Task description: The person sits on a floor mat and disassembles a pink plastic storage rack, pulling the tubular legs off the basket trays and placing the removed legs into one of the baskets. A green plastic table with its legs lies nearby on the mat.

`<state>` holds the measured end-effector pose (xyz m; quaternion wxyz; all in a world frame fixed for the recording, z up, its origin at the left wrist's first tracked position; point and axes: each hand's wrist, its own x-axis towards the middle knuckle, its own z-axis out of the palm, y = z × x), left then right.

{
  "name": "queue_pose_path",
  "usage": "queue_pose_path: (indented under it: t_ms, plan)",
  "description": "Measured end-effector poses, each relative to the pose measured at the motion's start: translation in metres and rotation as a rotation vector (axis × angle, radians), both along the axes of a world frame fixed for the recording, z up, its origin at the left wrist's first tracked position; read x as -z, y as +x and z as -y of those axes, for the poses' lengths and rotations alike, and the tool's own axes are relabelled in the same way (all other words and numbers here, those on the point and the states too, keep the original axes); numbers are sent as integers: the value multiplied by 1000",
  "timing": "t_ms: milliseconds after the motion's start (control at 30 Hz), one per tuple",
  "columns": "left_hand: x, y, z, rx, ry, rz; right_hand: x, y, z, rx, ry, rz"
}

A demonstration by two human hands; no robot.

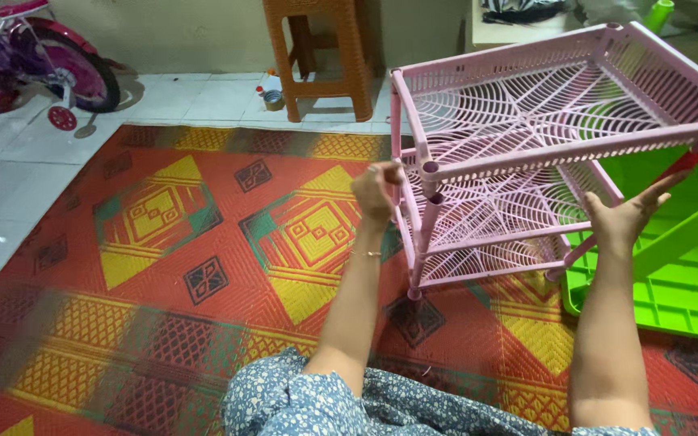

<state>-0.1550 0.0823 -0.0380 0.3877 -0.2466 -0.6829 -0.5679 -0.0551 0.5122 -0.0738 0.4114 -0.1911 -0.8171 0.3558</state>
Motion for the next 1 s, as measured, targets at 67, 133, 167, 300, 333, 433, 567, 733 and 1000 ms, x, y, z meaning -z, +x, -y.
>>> queue_pose_path:
  t_ms: [67,133,167,300,333,433,567,733,1000]
  plan:
    - [-9,-6,13,-49,140,28,-1,3,-1,-70,-45,-29]
    - [-15,-8,15,116,482,115,1,4,0,-206,-103,-124]
    - [-16,-6,11,200,431,183,3,3,3,-310,-135,-206]
    - [-32,16,-27,586,307,535,12,-11,46,-99,24,-170]
    - [-38,27,-33,480,177,456,11,-14,61,18,-217,-224]
    - [-65,57,-54,248,-101,276,9,-28,130,195,-945,-143]
    - [-90,73,-58,359,-112,334,8,-36,199,-64,-1017,-412]
    - [-94,54,-34,358,-104,184,3,-31,166,-91,-1105,16]
    - [-96,16,-8,11,9,208,-2,-24,126,-323,-1227,12]
